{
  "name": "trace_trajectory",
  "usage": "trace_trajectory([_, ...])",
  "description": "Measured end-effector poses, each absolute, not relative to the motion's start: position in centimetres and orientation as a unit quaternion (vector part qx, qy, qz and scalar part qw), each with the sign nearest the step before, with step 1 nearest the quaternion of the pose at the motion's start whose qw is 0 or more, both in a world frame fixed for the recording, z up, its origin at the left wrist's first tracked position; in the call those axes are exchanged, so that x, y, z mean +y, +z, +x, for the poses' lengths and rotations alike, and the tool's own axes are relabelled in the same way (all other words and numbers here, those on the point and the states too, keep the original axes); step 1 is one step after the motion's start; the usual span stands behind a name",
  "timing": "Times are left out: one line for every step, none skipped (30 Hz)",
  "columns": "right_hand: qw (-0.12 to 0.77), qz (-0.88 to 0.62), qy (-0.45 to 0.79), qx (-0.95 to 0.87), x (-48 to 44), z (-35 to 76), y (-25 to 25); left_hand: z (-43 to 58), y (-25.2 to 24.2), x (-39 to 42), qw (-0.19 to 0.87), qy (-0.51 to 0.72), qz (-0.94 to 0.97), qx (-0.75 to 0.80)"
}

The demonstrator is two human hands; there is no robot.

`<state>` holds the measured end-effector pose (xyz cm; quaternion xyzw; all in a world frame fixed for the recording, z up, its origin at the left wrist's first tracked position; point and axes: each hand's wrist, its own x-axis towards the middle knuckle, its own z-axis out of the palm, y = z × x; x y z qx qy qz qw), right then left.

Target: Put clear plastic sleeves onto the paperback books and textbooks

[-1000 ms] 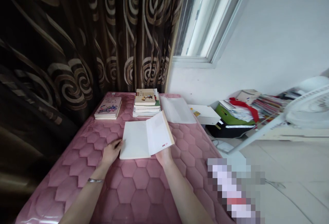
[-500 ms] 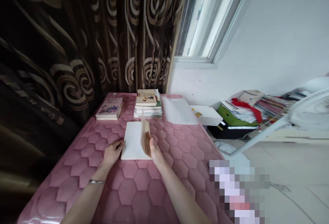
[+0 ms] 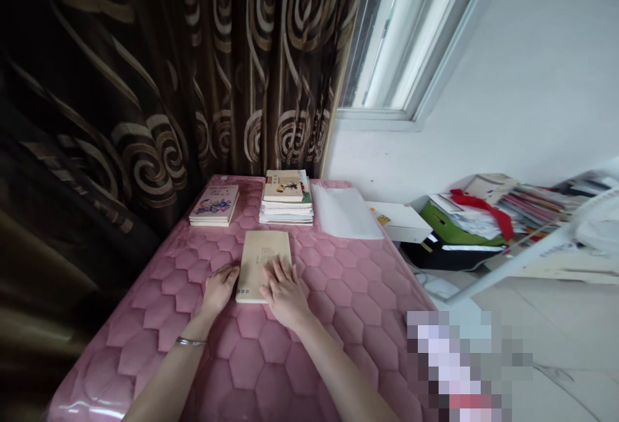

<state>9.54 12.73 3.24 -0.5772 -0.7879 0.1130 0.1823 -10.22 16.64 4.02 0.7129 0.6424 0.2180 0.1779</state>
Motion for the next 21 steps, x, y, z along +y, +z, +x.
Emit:
trace_trajectory([0.169,-0.579,0.102,-0.791,12.6,9.4,3.3,-10.2,4.1,16.5,0.173,0.213,0.717,0.641])
trace_trajectory([0.158,-0.58,0.093,-0.794,12.5,9.2,3.2,-10.1,4.2,16.4,0.167,0.206,0.721,0.64])
trace_trajectory([0.147,-0.581,0.089,-0.796,12.4,9.0,3.2,-10.1,4.3,16.3,0.161,0.2,0.724,0.64])
trace_trajectory([0.136,-0.58,0.089,-0.799,12.5,8.8,3.2,-10.0,4.4,16.3,0.155,0.193,0.726,0.642])
trace_trajectory([0.125,-0.576,0.091,-0.803,12.6,8.6,3.2,-10.0,4.4,16.2,0.15,0.187,0.726,0.644])
trace_trajectory([0.115,-0.57,0.093,-0.808,12.9,8.3,3.2,-9.9,4.4,16.2,0.147,0.183,0.726,0.646])
trace_trajectory([0.105,-0.564,0.092,-0.814,13.2,8.1,3.4,-9.9,4.3,16.1,0.144,0.181,0.726,0.648])
trace_trajectory([0.098,-0.558,0.091,-0.819,13.7,7.8,3.5,-9.9,4.3,16.2,0.141,0.181,0.726,0.648])
trace_trajectory([0.091,-0.555,0.088,-0.822,14.3,7.6,3.7,-9.9,4.2,16.2,0.139,0.183,0.726,0.648])
trace_trajectory([0.087,-0.554,0.087,-0.824,14.9,7.5,3.9,-9.9,4.1,16.2,0.137,0.186,0.727,0.646])
trace_trajectory([0.082,-0.554,0.088,-0.824,15.7,7.4,4.1,-9.9,4.0,16.3,0.136,0.189,0.729,0.644])
trace_trajectory([0.079,-0.556,0.092,-0.822,16.6,7.4,4.3,-9.9,4.0,16.3,0.135,0.192,0.731,0.641])
trace_trajectory([0.076,-0.56,0.095,-0.82,17.5,7.4,4.4,-9.8,3.9,16.3,0.134,0.193,0.732,0.639])
trace_trajectory([0.074,-0.565,0.098,-0.816,18.4,7.6,4.5,-9.8,4.0,16.3,0.132,0.193,0.733,0.639])
trace_trajectory([0.072,-0.571,0.098,-0.812,19.4,7.8,4.6,-9.7,4.0,16.3,0.131,0.192,0.734,0.639])
trace_trajectory([0.072,-0.576,0.096,-0.808,20.3,8.0,4.6,-9.7,4.0,16.3,0.129,0.19,0.734,0.64])
trace_trajectory([0.071,-0.585,0.094,-0.803,21.2,8.3,4.6,-9.7,4.0,16.3,0.127,0.188,0.733,0.642])
trace_trajectory([0.071,-0.596,0.095,-0.794,22.0,8.7,4.6,-9.7,4.0,16.2,0.127,0.185,0.731,0.644])
trace_trajectory([0.07,-0.611,0.099,-0.782,22.7,9.0,4.5,-9.7,4.1,16.1,0.127,0.184,0.729,0.647])
trace_trajectory([0.071,-0.632,0.105,-0.765,23.3,9.3,4.4,-9.7,4.1,16.1,0.13,0.184,0.728,0.648])
trace_trajectory([0.074,-0.655,0.111,-0.744,23.9,9.6,4.3,-9.7,4.1,16.0,0.135,0.186,0.726,0.648])
